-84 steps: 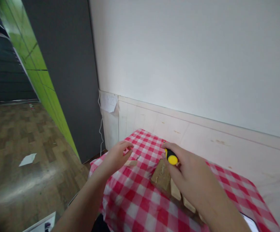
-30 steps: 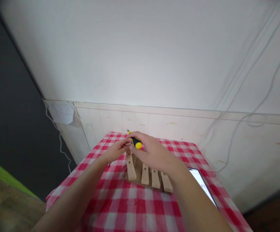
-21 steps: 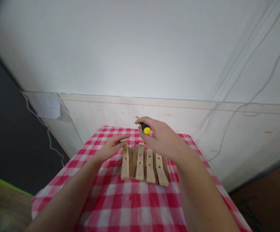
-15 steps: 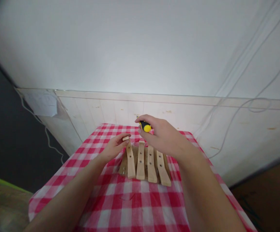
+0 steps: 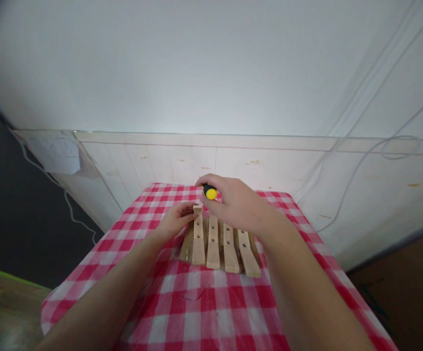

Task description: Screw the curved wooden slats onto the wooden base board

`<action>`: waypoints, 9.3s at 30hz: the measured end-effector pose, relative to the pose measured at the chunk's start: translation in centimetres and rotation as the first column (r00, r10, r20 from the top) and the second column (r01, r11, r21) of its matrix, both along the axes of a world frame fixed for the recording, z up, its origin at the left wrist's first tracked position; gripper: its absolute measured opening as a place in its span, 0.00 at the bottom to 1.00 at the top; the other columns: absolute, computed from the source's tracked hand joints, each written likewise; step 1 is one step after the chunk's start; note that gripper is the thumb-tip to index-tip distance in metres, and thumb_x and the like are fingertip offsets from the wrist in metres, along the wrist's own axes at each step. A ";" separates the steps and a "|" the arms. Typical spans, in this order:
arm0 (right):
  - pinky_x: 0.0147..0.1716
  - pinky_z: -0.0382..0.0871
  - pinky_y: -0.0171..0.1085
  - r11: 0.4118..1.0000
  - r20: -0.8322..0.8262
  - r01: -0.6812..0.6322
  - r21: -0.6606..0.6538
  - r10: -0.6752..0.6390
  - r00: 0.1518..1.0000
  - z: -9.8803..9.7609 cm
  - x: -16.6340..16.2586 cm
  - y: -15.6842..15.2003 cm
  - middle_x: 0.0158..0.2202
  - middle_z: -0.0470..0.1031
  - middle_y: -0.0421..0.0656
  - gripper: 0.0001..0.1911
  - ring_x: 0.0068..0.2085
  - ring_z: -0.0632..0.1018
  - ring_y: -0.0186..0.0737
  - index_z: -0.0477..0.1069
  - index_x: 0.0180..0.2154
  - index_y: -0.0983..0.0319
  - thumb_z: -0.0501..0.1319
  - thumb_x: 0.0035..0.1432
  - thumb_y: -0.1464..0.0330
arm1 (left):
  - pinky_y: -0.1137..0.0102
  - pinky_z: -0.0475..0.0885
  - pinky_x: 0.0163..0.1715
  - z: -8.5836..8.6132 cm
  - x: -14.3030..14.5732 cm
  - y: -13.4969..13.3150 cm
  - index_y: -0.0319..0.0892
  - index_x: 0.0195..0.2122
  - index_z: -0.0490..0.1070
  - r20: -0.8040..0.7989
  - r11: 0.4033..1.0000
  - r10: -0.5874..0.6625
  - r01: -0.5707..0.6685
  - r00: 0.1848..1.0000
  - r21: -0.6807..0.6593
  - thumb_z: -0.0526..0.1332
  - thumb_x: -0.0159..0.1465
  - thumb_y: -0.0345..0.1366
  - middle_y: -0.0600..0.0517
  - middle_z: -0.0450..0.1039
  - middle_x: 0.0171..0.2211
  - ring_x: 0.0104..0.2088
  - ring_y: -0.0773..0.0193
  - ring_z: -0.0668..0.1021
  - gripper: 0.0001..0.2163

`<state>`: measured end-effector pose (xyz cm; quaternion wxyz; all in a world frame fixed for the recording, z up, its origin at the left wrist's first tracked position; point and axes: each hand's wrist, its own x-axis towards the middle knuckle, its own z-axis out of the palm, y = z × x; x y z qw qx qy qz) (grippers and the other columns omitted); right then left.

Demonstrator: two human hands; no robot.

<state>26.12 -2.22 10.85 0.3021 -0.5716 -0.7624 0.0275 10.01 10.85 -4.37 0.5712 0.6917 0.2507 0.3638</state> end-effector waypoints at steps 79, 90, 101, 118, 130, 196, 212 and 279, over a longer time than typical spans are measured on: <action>0.40 0.69 0.39 0.997 0.069 0.035 -0.075 -0.030 0.997 -2.2 -0.4 2.1 0.43 0.79 0.43 0.17 0.41 0.78 0.43 0.73 0.48 0.59 0.57 0.57 0.65 | 0.70 0.72 0.37 0.0 0.4 -2.1 0.41 0.48 0.73 -0.204 0.948 0.233 -0.175 0.951 0.266 0.57 0.60 0.32 0.48 0.78 0.42 0.35 0.63 0.77 0.15; 0.44 0.71 0.41 0.995 0.004 -0.059 -0.081 0.060 0.998 -0.6 -2.5 -0.2 0.49 0.76 0.43 0.18 0.47 0.77 0.44 0.70 0.51 0.55 0.55 0.60 0.64 | 0.72 0.71 0.37 5.8 -3.2 -1.6 0.38 0.35 0.73 0.121 0.851 0.451 -0.467 0.884 0.242 0.54 0.56 0.26 0.50 0.77 0.34 0.35 0.66 0.76 0.10; 0.51 0.72 0.50 0.992 -0.030 -0.124 0.020 0.124 0.992 -6.9 -14.1 -4.2 0.55 0.72 0.51 0.25 0.56 0.73 0.49 0.64 0.56 0.63 0.51 0.57 0.74 | 0.74 0.68 0.28 8.5 -13.1 -1.3 0.37 0.40 0.77 -0.587 0.916 0.367 -0.173 0.722 0.361 0.59 0.54 0.33 0.49 0.78 0.30 0.29 0.65 0.76 0.13; 0.60 0.60 0.55 0.991 -0.198 0.014 -0.133 -0.041 0.979 -19.0 -16.5 -1.1 0.60 0.64 0.59 0.28 0.61 0.66 0.52 0.59 0.60 0.71 0.51 0.57 0.73 | 0.73 0.70 0.28 4.6 -10.8 1.2 0.37 0.18 0.74 -0.953 0.997 0.006 0.076 0.302 0.030 0.63 0.53 0.35 0.48 0.78 0.24 0.23 0.66 0.75 0.09; 0.59 0.61 0.52 0.987 -0.365 -0.038 -0.156 -0.022 0.931 -18.8 -16.6 -0.7 0.57 0.67 0.56 0.30 0.58 0.68 0.48 0.59 0.60 0.69 0.52 0.54 0.73 | 0.70 0.70 0.30 4.7 -10.1 1.0 0.35 0.28 0.80 -0.965 0.965 0.168 0.166 0.203 0.203 0.61 0.50 0.33 0.43 0.79 0.29 0.30 0.59 0.78 0.09; 0.22 0.60 0.34 0.982 -0.257 -0.010 -0.190 -0.040 0.966 -0.5 0.3 -0.2 0.24 0.73 0.40 0.18 0.25 0.72 0.36 0.72 0.31 0.61 0.55 0.58 0.53 | 0.72 0.69 0.44 1.7 -1.6 -3.9 0.42 0.47 0.75 -0.341 0.875 0.144 0.040 0.929 0.482 0.56 0.65 0.33 0.49 0.79 0.42 0.41 0.64 0.78 0.12; 0.26 0.62 0.35 0.962 -0.237 -0.037 -0.271 -0.029 0.971 -1.8 0.0 1.4 0.25 0.74 0.40 0.14 0.28 0.72 0.37 0.71 0.28 0.61 0.58 0.55 0.58 | 0.74 0.69 0.42 0.8 -1.7 -3.3 0.40 0.41 0.76 -0.313 0.848 0.187 0.008 0.931 0.531 0.58 0.64 0.36 0.49 0.77 0.39 0.39 0.65 0.77 0.10; 0.50 0.69 0.42 0.993 0.087 0.020 0.113 -0.030 0.996 -4.3 -0.3 3.9 0.51 0.76 0.50 0.22 0.51 0.76 0.43 0.69 0.55 0.65 0.48 0.64 0.69 | 0.74 0.60 0.26 0.2 -0.8 -3.4 0.37 0.33 0.75 -0.246 0.937 0.141 -0.049 0.959 0.345 0.60 0.59 0.32 0.53 0.71 0.26 0.26 0.70 0.68 0.06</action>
